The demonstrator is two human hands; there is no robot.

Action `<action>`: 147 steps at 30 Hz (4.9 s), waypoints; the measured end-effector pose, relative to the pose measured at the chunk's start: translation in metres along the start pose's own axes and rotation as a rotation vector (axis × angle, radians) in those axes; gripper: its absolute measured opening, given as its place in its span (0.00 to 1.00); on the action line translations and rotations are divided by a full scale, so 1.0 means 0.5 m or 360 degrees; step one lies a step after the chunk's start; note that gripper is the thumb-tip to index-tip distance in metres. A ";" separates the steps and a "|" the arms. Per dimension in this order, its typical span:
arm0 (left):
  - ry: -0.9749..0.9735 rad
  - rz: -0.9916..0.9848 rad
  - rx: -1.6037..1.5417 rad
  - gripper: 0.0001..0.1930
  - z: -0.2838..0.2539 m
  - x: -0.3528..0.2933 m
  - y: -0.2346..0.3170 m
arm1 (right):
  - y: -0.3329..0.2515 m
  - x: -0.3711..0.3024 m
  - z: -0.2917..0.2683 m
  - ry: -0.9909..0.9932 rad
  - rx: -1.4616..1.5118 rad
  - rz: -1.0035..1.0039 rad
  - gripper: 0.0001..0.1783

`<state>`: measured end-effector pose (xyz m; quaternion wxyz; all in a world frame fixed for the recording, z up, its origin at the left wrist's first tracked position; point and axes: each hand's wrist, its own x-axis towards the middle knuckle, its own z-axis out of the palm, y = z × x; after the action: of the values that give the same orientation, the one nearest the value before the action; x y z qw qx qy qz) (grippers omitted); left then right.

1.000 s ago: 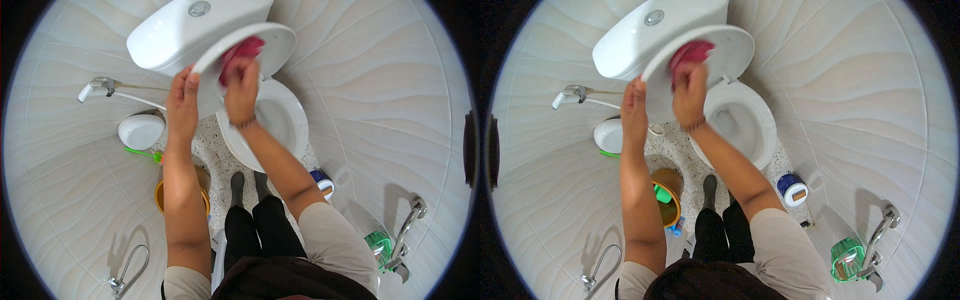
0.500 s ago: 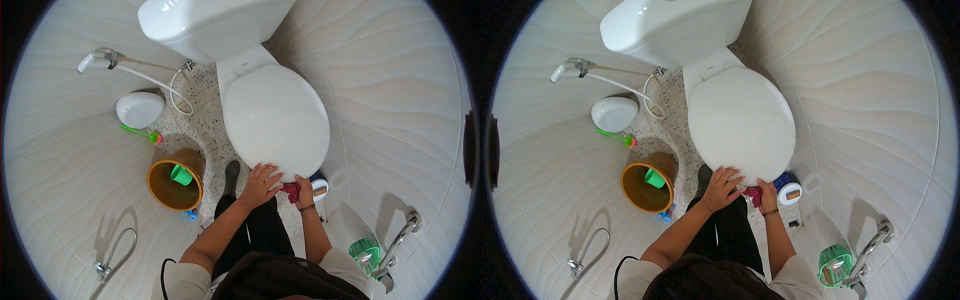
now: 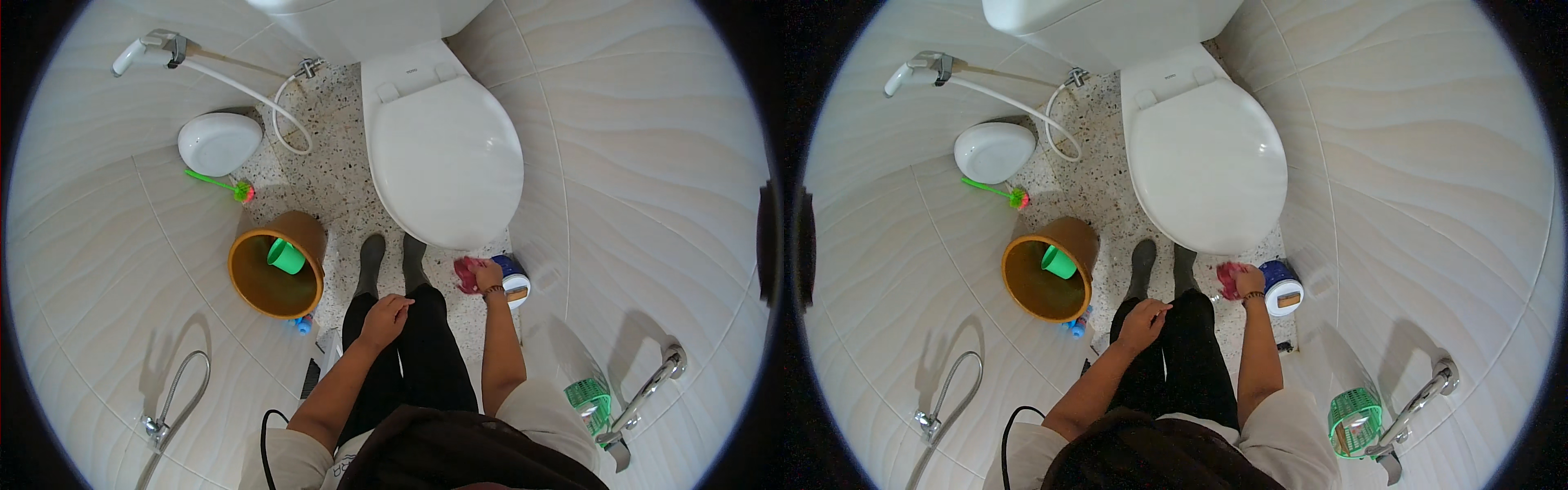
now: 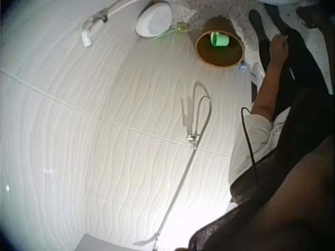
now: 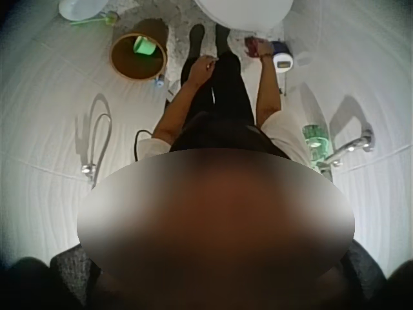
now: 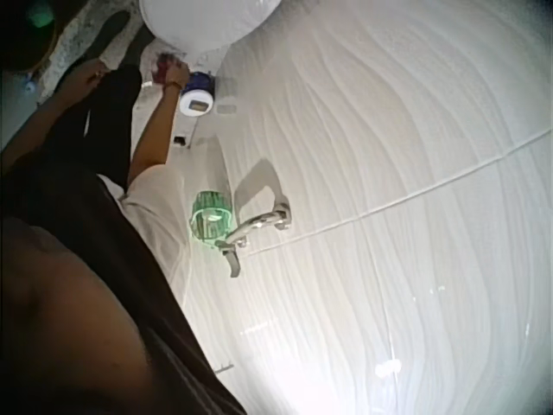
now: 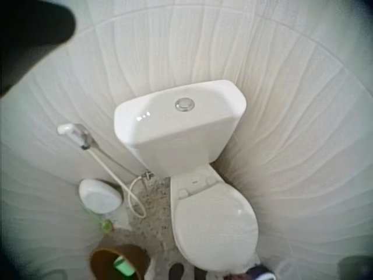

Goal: The person wipes a glass shower door with a pink cloth, then rinses and wrings the cloth under a tap. They proceed to wipe the toilet tank, lid, and seat, repeatedly rinsing and wringing the cloth between sections. The person also wipes the bidet sprayer and the floor around the toilet.

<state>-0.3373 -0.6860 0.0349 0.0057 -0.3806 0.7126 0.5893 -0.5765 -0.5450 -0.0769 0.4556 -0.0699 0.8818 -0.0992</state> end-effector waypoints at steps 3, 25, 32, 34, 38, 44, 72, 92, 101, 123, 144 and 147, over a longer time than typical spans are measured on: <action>0.0076 -0.0051 -0.0021 0.09 -0.002 -0.013 -0.007 | -0.059 -0.049 -0.066 0.0157 0.0029 -0.0010 0.13; 0.0303 -0.0316 -0.0164 0.08 0.007 -0.023 -0.091 | -0.889 0.266 0.051 0.0545 -0.1241 -0.0684 0.18; 0.0398 -0.0278 -0.0552 0.08 0.003 0.002 -0.047 | -0.682 0.260 0.023 0.0944 -0.0669 -0.2451 0.13; 0.0416 -0.0529 -0.0992 0.10 -0.001 0.008 -0.045 | -0.645 0.181 0.039 0.0532 -0.0326 -0.2293 0.11; 0.0391 -0.1175 -0.2253 0.23 -0.107 0.055 0.033 | -0.562 -0.073 0.039 0.0414 -0.0275 -0.2139 0.07; 0.0490 -0.0463 -0.3245 0.20 -0.179 0.041 0.083 | -0.442 -0.364 0.007 -0.0728 0.0074 -0.1984 0.09; 0.1392 -0.0985 -0.1346 0.20 -0.123 -0.646 -0.468 | -0.232 -0.156 0.793 -0.0779 0.0704 -0.0059 0.26; 0.1513 -0.0288 -0.1841 0.15 -0.270 -0.551 -0.445 | 0.222 -0.124 0.440 0.0257 0.0841 0.0635 0.27; 0.1051 0.0047 -0.2913 0.21 -0.405 -0.624 -0.260 | -0.544 -0.819 0.521 -0.0535 0.0633 -0.2247 0.22; 0.1267 0.0058 -0.1518 0.21 -0.598 -0.602 -0.136 | -0.899 -0.926 0.581 -0.0636 0.0287 -0.2297 0.19; 0.0755 0.0859 -0.2769 0.19 -0.571 -0.499 -0.290 | -0.721 -0.974 0.636 0.0046 -0.1294 -0.2474 0.16; 0.1145 0.0126 -0.2806 0.17 -0.584 -0.478 -0.206 | -0.754 -0.918 0.626 0.0262 -0.1242 -0.2348 0.17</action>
<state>0.0175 -0.8060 0.1470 -0.5229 -0.3819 -0.0167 0.7619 -0.0441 -0.8474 0.1987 0.1511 -0.7741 0.6114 -0.0645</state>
